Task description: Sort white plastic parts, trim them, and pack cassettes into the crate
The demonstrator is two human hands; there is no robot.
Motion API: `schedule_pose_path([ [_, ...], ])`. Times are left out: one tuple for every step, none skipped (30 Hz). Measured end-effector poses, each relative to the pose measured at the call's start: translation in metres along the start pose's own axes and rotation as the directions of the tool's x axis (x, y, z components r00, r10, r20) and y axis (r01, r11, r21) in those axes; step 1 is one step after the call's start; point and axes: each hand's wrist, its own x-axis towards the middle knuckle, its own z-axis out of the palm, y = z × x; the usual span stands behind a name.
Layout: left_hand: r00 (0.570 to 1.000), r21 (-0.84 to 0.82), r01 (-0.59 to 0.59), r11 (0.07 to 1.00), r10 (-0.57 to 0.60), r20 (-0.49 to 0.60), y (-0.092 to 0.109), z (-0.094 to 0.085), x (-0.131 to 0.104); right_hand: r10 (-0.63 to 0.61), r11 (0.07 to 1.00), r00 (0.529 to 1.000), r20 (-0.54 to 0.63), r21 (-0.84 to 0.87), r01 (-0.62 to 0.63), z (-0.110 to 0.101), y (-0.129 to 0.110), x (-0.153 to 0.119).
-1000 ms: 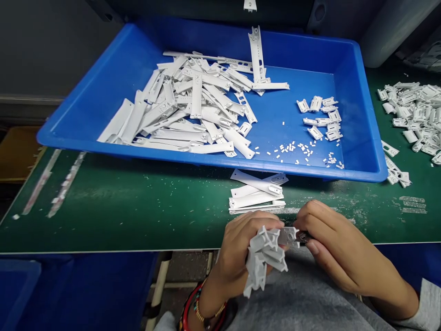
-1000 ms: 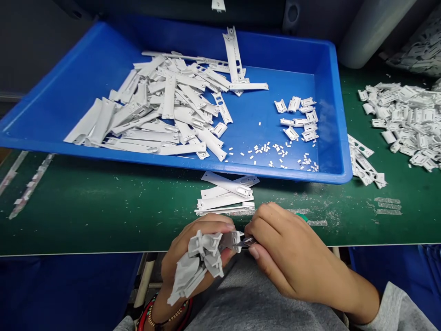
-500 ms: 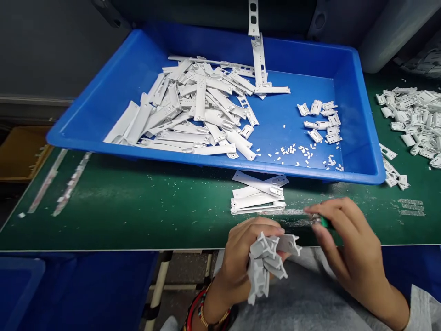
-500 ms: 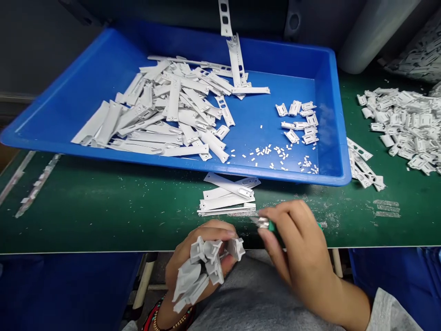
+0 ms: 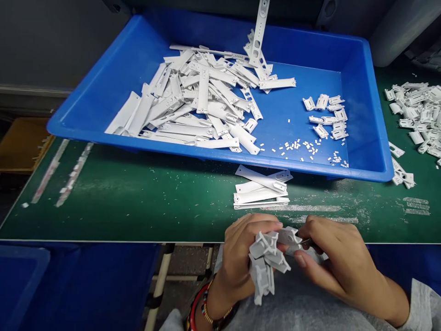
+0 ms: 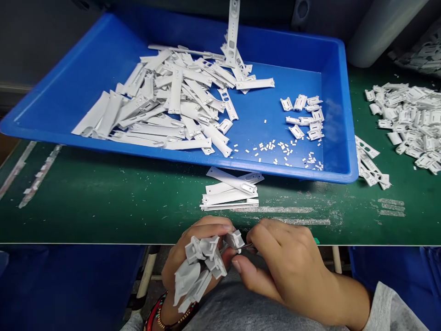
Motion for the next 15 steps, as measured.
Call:
schedule_pose_path([
  [0.999, -0.011, -0.035, 0.999, 0.035, 0.007, 0.0, 0.0, 0.0, -0.003, 1.0, 1.0, -0.004, 0.0, 0.003, 0.0, 0.0, 0.001],
  [0.998, -0.022, -0.06, 0.998, 0.06, 0.011, 0.001, 0.0, 0.0, -0.01, 1.0, 1.0, -0.007, 0.002, 0.01, 0.0, 0.0, 0.001],
  [0.997, -0.034, -0.077, 0.996, 0.078, 0.014, 0.001, 0.0, 0.0, -0.02, 1.0, 1.0, -0.005, 0.006, 0.02, 0.001, 0.0, 0.001],
  [0.997, -0.037, -0.075, 0.997, 0.075, 0.014, 0.002, 0.0, 0.0, -0.032, 0.999, 0.999, 0.004, 0.009, 0.032, 0.001, 0.0, 0.002],
  [0.998, -0.037, -0.063, 0.997, 0.064, 0.017, 0.002, 0.0, -0.001, -0.043, 0.999, 0.999, 0.014, 0.007, 0.043, 0.002, 0.0, 0.002],
  [0.998, -0.031, -0.053, 0.998, 0.053, 0.019, 0.003, 0.0, -0.001, -0.051, 0.999, 0.998, 0.023, 0.0, 0.051, 0.003, 0.0, 0.002],
  [0.999, -0.014, -0.048, 0.999, 0.048, 0.022, 0.004, 0.001, -0.002, -0.053, 0.999, 0.998, 0.028, -0.01, 0.053, 0.003, 0.0, 0.001],
  [0.999, 0.011, -0.045, 0.999, 0.044, 0.022, 0.006, 0.001, -0.003, -0.053, 0.998, 0.998, 0.028, -0.022, 0.054, 0.003, 0.0, 0.0],
  [0.999, 0.037, -0.04, 0.998, 0.04, 0.015, 0.008, 0.001, -0.003, -0.06, 0.998, 0.998, 0.029, -0.03, 0.061, 0.003, 0.001, -0.001],
  [1.0, 0.056, -0.028, 0.998, 0.028, 0.008, 0.009, 0.001, -0.004, -0.068, 0.997, 0.997, 0.036, -0.027, 0.069, 0.002, 0.001, -0.002],
  [1.0, 0.061, -0.001, 0.998, 0.001, 0.0, 0.011, 0.001, -0.005, -0.076, 0.997, 0.996, 0.053, -0.004, 0.077, 0.001, 0.002, -0.004],
  [0.999, 0.051, 0.053, 0.997, -0.053, -0.001, 0.013, 0.0, -0.005, -0.081, 0.996, 0.994, 0.071, 0.039, 0.079, -0.001, 0.003, -0.005],
  [0.992, 0.012, 0.125, 0.992, -0.125, 0.009, 0.015, -0.001, -0.005, -0.074, 0.994, 0.994, 0.085, 0.092, 0.066, -0.003, 0.005, -0.006],
  [0.978, -0.063, 0.207, 0.976, -0.205, 0.034, 0.017, -0.002, -0.005, -0.05, 0.989, 0.995, 0.092, 0.145, 0.036, -0.005, 0.007, -0.007],
  [0.956, -0.173, 0.292, 0.941, -0.282, 0.084, 0.018, -0.003, -0.004, -0.018, 0.981, 0.995, 0.094, 0.194, -0.001, -0.007, 0.01, -0.006],
])
